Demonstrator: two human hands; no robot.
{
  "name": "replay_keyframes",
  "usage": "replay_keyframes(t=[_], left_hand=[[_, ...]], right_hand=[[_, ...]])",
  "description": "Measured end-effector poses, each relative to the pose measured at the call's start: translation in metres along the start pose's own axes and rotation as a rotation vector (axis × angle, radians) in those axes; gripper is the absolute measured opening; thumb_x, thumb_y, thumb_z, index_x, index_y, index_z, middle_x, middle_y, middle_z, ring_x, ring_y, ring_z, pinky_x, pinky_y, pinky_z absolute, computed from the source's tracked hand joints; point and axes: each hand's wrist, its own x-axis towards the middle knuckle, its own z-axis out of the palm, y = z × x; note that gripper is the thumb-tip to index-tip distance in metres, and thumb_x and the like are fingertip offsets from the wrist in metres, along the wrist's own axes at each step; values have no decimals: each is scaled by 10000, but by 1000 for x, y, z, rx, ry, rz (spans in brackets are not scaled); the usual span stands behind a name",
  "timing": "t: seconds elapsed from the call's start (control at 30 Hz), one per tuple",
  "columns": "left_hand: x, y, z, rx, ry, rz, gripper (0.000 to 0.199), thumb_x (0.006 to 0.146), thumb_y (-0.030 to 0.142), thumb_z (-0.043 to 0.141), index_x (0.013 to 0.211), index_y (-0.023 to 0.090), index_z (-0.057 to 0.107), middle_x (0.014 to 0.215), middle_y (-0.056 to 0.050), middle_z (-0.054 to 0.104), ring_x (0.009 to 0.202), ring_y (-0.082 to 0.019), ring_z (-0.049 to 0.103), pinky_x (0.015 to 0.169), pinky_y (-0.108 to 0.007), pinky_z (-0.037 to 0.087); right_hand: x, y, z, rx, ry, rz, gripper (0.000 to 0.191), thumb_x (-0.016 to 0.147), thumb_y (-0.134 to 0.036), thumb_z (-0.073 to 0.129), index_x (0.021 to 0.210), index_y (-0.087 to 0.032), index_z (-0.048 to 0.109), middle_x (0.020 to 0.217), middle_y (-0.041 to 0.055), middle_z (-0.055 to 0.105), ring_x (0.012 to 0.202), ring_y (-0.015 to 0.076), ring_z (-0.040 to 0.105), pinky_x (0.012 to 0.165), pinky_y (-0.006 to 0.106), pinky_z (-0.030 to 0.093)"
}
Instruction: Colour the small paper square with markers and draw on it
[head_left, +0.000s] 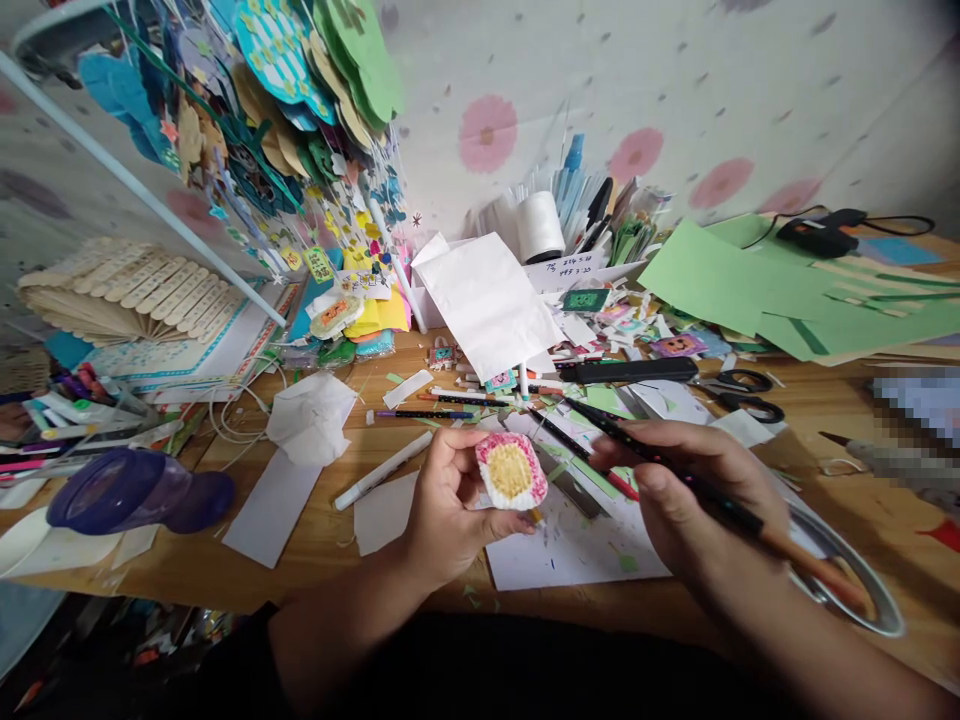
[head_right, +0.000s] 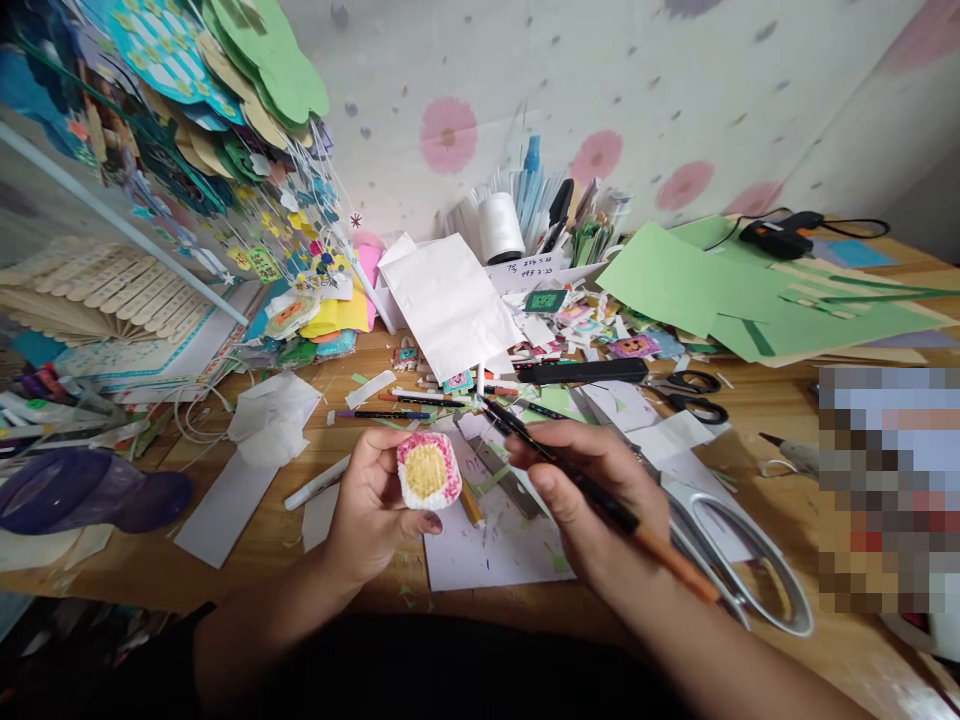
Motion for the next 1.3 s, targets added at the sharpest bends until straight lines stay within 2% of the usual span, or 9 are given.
replay_keyframes(t=[0.17,0.33,0.47,0.6,0.73,0.93,1.03,1.2,1.3], left_hand=[[-2,-7,2,110,90,73,667,486,234,918,1008,241,504,961,-5,670,873,-155,639,768,-253,502],[-5,-9,4,120,75,27,686,485,286,916,1015,242,481,967,-19,647,871,-179,625,797,-308,502],[-5,-7,2,-9,0,-30,771,403,203,941,1021,245,480,1015,-19,647,932,-171,619,823,-288,503],[-3,0,1,-37,-74,-75,573,547,186,882,948,234,476,892,12,641,816,-132,622,733,-239,509],[-3,5,3,33,-53,-103,474,605,151,839,880,225,460,795,42,618,706,-91,598,658,-184,481],[-3,7,2,56,-107,-163,645,593,162,843,1123,268,491,878,-2,662,759,-140,640,690,-234,505],[-3,7,0,95,-154,-145,596,576,179,852,1092,241,560,931,-27,660,795,-159,640,708,-248,511],[-3,5,-3,258,-96,-96,536,589,185,840,1050,222,572,937,-33,646,815,-158,614,725,-246,494],[-2,4,-2,387,-82,-60,504,622,176,810,1049,213,545,915,-35,636,799,-157,602,715,-249,480]], right_hand=[[-2,-4,17,-158,-229,-28,307,830,-150,652,1103,-276,593,1030,60,721,895,190,708,761,303,598],[-3,-2,27,-70,-171,-110,370,760,-101,707,1065,-267,578,1046,48,679,800,153,699,711,266,608],[-3,0,23,29,-147,-7,366,761,-97,715,1054,-277,588,1033,47,700,806,154,705,709,275,614],[0,0,17,203,-150,78,343,777,-119,714,1049,-293,601,1030,38,729,842,155,714,731,288,618],[2,2,14,249,-162,117,325,777,-120,718,1030,-292,607,1013,31,746,865,158,727,747,285,617],[2,4,16,237,-201,155,289,787,-127,708,1007,-287,609,974,18,752,878,158,726,743,270,609],[3,5,16,200,-192,171,281,777,-156,721,1006,-279,616,964,30,749,851,170,724,722,291,610],[6,3,7,184,-87,-13,240,846,-374,625,1054,-278,695,969,57,717,821,206,690,733,370,575],[5,-1,-1,86,-212,-90,237,874,-371,574,1003,-254,735,851,64,699,755,203,651,648,348,531]])
